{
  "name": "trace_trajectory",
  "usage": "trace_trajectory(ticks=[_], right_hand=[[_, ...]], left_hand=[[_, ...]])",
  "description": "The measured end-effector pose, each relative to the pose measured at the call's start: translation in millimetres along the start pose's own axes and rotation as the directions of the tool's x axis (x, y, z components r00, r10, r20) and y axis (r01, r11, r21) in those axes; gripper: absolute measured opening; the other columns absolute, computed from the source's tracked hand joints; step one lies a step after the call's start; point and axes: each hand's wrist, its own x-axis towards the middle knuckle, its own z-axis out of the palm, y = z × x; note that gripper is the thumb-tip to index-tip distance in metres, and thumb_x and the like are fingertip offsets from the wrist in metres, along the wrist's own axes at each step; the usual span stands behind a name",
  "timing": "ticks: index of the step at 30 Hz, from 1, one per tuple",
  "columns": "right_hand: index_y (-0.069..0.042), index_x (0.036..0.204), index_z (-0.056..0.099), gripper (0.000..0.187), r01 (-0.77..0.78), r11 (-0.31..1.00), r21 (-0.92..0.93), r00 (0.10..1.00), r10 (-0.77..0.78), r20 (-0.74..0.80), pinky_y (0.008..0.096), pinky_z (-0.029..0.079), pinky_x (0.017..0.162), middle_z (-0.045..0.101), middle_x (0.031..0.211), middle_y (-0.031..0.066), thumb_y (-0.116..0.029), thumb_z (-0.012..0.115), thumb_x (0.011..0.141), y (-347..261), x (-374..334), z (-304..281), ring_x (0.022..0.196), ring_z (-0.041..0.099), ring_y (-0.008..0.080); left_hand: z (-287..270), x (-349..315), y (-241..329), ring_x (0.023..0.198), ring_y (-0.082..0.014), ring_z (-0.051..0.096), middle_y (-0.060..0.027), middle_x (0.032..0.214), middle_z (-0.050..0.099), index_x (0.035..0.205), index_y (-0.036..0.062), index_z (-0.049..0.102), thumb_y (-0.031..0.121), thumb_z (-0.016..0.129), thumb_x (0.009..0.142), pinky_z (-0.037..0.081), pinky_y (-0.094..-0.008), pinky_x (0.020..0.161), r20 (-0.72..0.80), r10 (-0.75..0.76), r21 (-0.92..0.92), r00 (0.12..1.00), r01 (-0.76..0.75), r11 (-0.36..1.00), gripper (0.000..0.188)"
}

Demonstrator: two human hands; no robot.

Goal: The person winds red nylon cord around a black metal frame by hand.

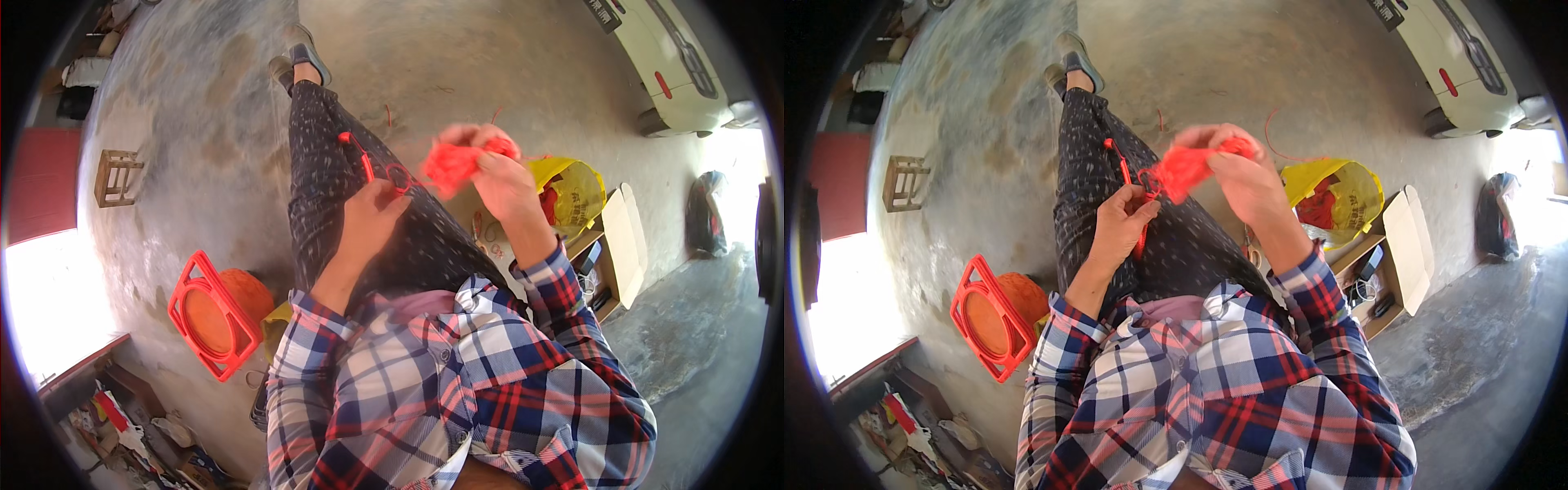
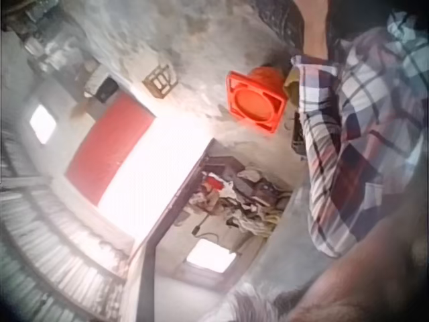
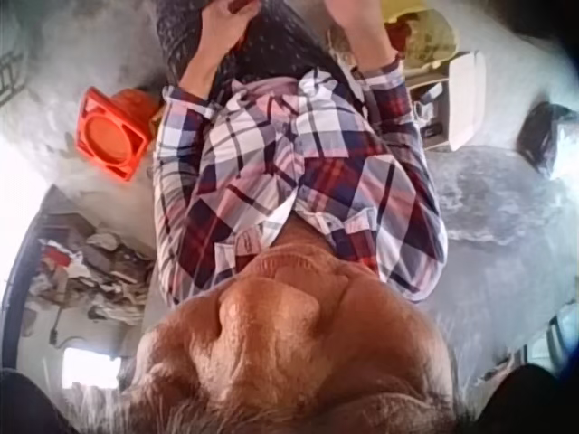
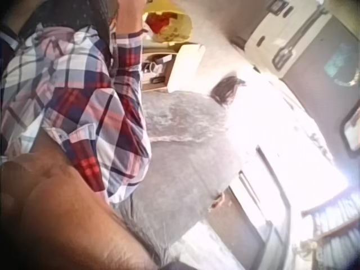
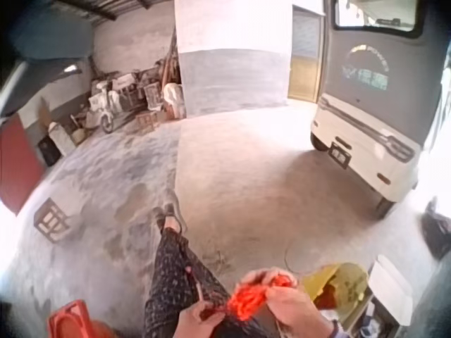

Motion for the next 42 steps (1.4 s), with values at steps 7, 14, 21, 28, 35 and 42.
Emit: trace_trajectory(ticks=[7, 14, 21, 28, 35, 42], right_hand=[[-0.004, 0.101, 0.054, 0.035, -0.438, 0.896, 0.078, 0.838, 0.375, 0.397, 0.0231, 0.046, 0.073, 0.060, 0.089, 0.0018, -0.008, 0.079, 0.077, -36, -82, 62, 0.079, 0.058, 0.0096], [-0.002, 0.096, 0.054, 0.034, 0.244, 0.969, -0.043, 0.832, -0.186, 0.523, 0.0292, 0.047, 0.059, 0.063, 0.077, 0.0082, -0.008, 0.080, 0.076, -75, -51, 58, 0.073, 0.064, 0.0204], [0.000, 0.100, 0.062, 0.027, 0.212, 0.949, -0.234, 0.964, -0.164, 0.210, 0.0339, 0.048, 0.086, 0.065, 0.086, 0.0058, -0.015, 0.076, 0.082, -54, -14, 49, 0.086, 0.063, 0.0207], [-0.005, 0.103, 0.066, 0.020, -0.152, 0.978, 0.144, 0.974, 0.173, -0.146, 0.0314, 0.049, 0.081, 0.067, 0.090, 0.0027, -0.016, 0.071, 0.086, -1, -9, 6, 0.085, 0.062, 0.0138], [-0.005, 0.097, 0.067, 0.018, -0.281, 0.941, 0.189, 0.947, 0.304, -0.102, 0.0262, 0.048, 0.073, 0.068, 0.087, 0.0026, -0.022, 0.068, 0.089, 13, -14, 10, 0.079, 0.062, 0.0118], [-0.003, 0.103, 0.064, 0.019, -0.230, 0.940, 0.253, 0.966, 0.252, -0.061, 0.0259, 0.045, 0.074, 0.065, 0.087, 0.0026, -0.019, 0.060, 0.093, 3, -16, 6, 0.079, 0.057, 0.0113]], left_hand=[[12, 7, -8, 0.073, -0.0064, 0.058, -0.0018, 0.081, 0.065, 0.095, -0.0023, 0.063, 0.008, 0.070, 0.086, 0.048, -0.0218, 0.067, -0.014, -0.038, -0.067, 0.999, 0.037, 0.997, 0.015], [21, 6, 4, 0.074, -0.0119, 0.058, -0.0063, 0.091, 0.062, 0.104, -0.0022, 0.058, 0.007, 0.074, 0.080, 0.049, -0.0256, 0.067, -0.170, -0.032, -0.045, 0.985, 0.024, 0.999, 0.030], [20, -7, 45, 0.082, -0.0289, 0.061, -0.0119, 0.089, 0.061, 0.097, 0.0035, 0.064, 0.008, 0.075, 0.077, 0.051, -0.0354, 0.071, -0.198, 0.594, 0.349, 0.780, -0.510, 0.786, 0.023], [4, -11, 63, 0.074, -0.0111, 0.053, -0.0055, 0.101, 0.058, 0.103, 0.0001, 0.061, -0.008, 0.057, 0.076, 0.044, -0.0223, 0.065, -0.047, 0.322, 0.066, 0.946, -0.319, 0.946, 0.028], [4, -10, 96, 0.090, -0.0123, 0.054, -0.0089, 0.120, 0.053, 0.120, -0.0015, 0.053, -0.002, 0.055, 0.079, 0.046, -0.0247, 0.077, -0.019, 0.364, -0.157, 0.931, -0.362, 0.919, 0.042], [11, -3, 79, 0.084, -0.0094, 0.061, -0.0064, 0.090, 0.068, 0.102, -0.0019, 0.062, 0.008, 0.064, 0.087, 0.049, -0.0255, 0.077, -0.095, 0.129, -0.213, 0.987, -0.147, 0.966, 0.018]])
